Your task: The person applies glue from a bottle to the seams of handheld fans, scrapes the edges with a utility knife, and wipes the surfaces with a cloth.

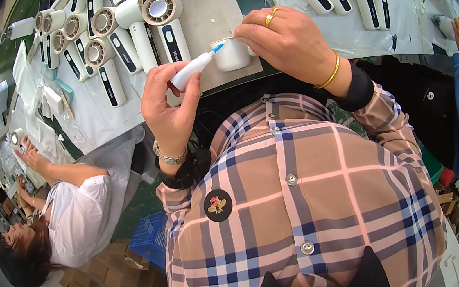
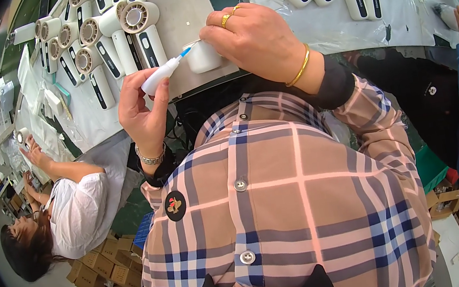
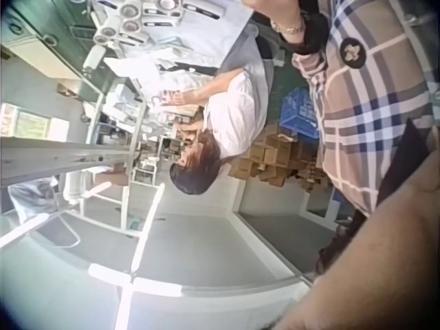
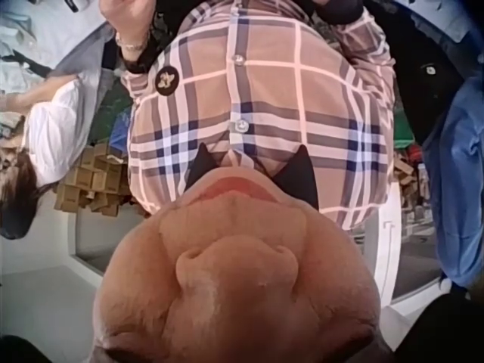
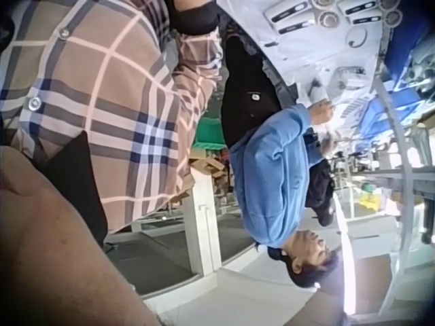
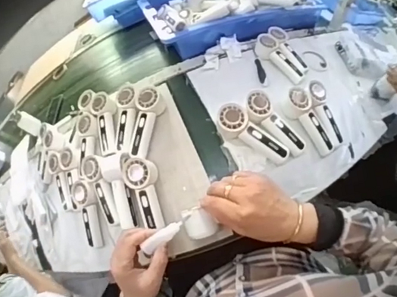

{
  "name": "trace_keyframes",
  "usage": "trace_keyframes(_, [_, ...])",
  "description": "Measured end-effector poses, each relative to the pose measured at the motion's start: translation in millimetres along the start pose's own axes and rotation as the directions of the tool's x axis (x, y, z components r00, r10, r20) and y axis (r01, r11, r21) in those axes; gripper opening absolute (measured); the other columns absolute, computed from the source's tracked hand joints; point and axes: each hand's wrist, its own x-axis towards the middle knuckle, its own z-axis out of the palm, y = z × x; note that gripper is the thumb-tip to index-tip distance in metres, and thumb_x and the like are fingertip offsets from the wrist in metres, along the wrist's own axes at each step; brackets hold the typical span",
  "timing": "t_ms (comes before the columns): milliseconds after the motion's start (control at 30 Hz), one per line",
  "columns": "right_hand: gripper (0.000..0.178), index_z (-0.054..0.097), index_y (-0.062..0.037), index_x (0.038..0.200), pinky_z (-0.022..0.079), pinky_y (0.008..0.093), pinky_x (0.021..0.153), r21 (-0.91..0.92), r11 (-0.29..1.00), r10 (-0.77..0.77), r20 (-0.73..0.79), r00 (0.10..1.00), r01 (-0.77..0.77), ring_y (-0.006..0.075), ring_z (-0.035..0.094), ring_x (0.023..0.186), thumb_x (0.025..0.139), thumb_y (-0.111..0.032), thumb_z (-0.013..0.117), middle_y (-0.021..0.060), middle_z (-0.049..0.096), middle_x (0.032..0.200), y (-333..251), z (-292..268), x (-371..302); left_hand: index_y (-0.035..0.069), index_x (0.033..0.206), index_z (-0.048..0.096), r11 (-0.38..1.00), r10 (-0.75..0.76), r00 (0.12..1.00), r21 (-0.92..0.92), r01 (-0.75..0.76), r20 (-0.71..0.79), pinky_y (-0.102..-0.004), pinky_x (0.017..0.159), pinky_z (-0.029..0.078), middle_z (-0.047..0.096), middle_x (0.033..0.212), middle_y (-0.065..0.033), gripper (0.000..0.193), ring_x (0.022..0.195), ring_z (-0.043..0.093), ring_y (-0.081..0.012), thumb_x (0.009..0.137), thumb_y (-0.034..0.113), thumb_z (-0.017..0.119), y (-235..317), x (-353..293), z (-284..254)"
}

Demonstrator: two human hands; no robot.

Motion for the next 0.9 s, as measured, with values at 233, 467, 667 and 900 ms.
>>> trace_keyframes(233, [0.018,0.070,-0.0051,0.100,0.054,0.0332,0.076,-0.005,1.000,0.002,0.008,1.000,-0.002,0.0221,0.068,0.084,0.083,-0.006,0.074,0.0048,0.070,0.098,-0.8,0.0,-0.5,0.001,0.102,0.071,0.999,0.025,1.000,0.035,-0.025,-0.004,-0.0252,0.060,0.044,0.069,0.096,-0.0059,0.022,0.072,0.055,-0.0112,0.082,-0.001,0.080,-0.6,0.2,1.0])
trace_keyframes(467, [0.019,0.070,-0.0051,0.101,0.054,0.0332,0.076,-0.003,1.000,-0.006,-0.002,1.000,0.006,0.0222,0.069,0.085,0.082,-0.006,0.074,0.0051,0.070,0.098,-1.1,0.1,-1.3,0.001,0.101,0.071,0.996,0.055,0.998,0.067,-0.054,-0.005,-0.0257,0.059,0.044,0.068,0.095,-0.0061,0.022,0.070,0.054,-0.0115,0.081,-0.001,0.079,-0.3,-1.3,0.7])
trace_keyframes(667, [0.019,0.070,-0.0051,0.101,0.055,0.0330,0.076,0.002,1.000,-0.008,-0.005,1.000,0.008,0.0226,0.069,0.086,0.082,-0.006,0.074,0.0054,0.070,0.098,-0.8,-1.4,-1.0,0.001,0.102,0.071,0.987,0.087,0.996,0.132,-0.089,0.018,-0.0258,0.059,0.045,0.068,0.094,-0.0061,0.023,0.070,0.054,-0.0117,0.081,-0.001,0.080,7.7,2.0,-2.0])
trace_keyframes(900, [0.018,0.070,-0.0052,0.100,0.054,0.0333,0.076,0.029,1.000,0.011,0.009,1.000,-0.011,0.0230,0.068,0.085,0.083,-0.006,0.073,0.0054,0.070,0.098,0.8,-3.1,2.2,0.001,0.102,0.071,0.985,0.055,0.998,0.159,-0.060,0.034,-0.0261,0.059,0.045,0.068,0.094,-0.0066,0.023,0.070,0.055,-0.0120,0.081,-0.001,0.079,13.5,5.1,-8.2])
